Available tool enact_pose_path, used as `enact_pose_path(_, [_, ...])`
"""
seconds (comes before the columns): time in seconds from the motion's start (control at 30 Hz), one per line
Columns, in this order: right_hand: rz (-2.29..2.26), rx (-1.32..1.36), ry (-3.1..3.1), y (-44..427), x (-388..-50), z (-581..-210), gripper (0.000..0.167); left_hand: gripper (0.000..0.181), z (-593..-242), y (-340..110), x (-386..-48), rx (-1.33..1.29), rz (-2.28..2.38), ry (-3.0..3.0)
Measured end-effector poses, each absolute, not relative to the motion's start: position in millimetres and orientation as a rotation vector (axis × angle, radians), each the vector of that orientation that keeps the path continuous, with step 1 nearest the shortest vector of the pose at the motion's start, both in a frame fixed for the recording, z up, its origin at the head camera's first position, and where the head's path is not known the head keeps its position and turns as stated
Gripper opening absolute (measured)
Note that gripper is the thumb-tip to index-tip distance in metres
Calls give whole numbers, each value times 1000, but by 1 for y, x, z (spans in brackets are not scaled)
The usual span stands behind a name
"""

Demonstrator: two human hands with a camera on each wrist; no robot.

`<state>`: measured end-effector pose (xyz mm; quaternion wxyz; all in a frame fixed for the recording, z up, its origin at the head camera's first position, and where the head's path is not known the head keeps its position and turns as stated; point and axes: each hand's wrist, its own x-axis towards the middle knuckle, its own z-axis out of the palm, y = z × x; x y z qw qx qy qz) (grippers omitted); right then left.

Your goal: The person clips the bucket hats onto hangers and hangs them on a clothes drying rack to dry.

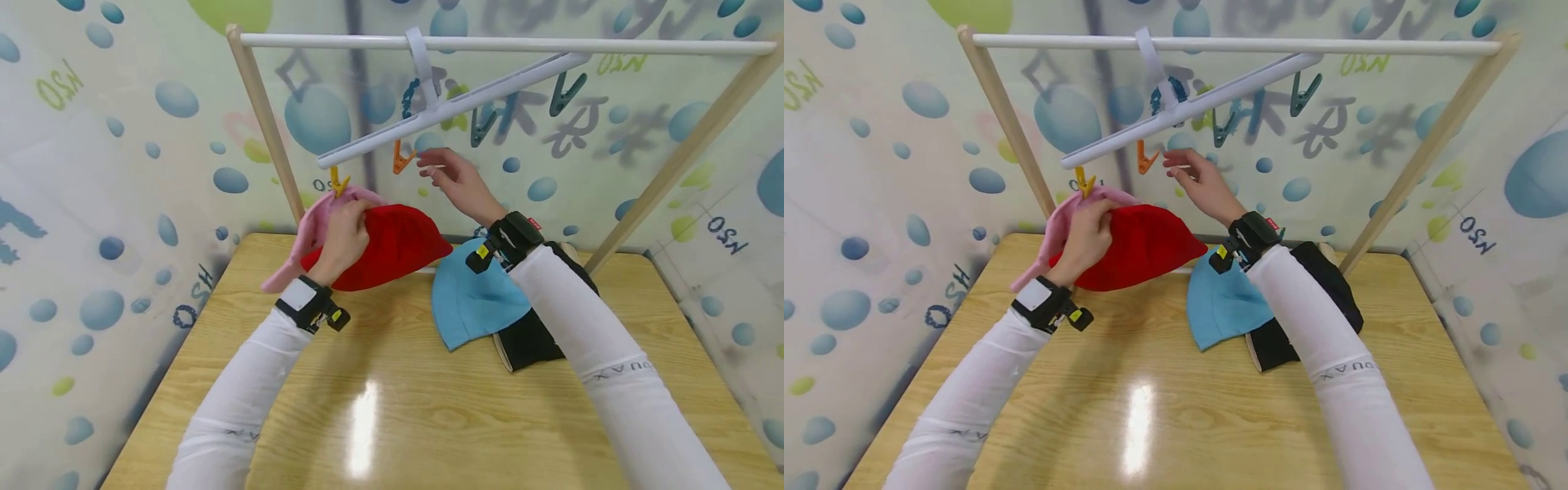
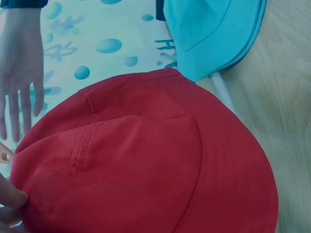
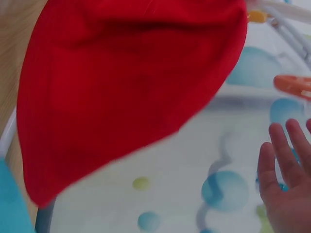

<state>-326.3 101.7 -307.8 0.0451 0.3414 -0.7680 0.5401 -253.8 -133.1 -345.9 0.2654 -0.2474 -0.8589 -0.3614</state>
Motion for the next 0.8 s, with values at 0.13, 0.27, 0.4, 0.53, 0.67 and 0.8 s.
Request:
enact_pose_path(0.13, [1706, 1107, -2231, 90, -324, -299, 38, 35, -344, -130, -257, -612, -1001, -2316])
enact_pose_path(0.27, [1703, 1122, -2177, 83, -311, -288, 32, 32, -343, -128, -257, -558, -1033, -2324])
enact_pose_path(0.4, [1719, 1109, -2151, 81, -307, -283, 25, 29, -340, -125, -259, -514, -1057, -2340])
enact_pose_path(0.53, [1817, 1103, -2126, 80, -320, -291, 22, 26, -334, -123, -262, -465, -1071, -2352])
enact_pose_path(0.67, [1969, 1117, -2086, 79, -325, -294, 20, 25, -329, -120, -264, -432, -1085, -2358])
enact_pose_path(0.8, [2071, 1148, -2073, 77, -325, -292, 33, 25, -327, -117, -266, -400, -1086, -2362])
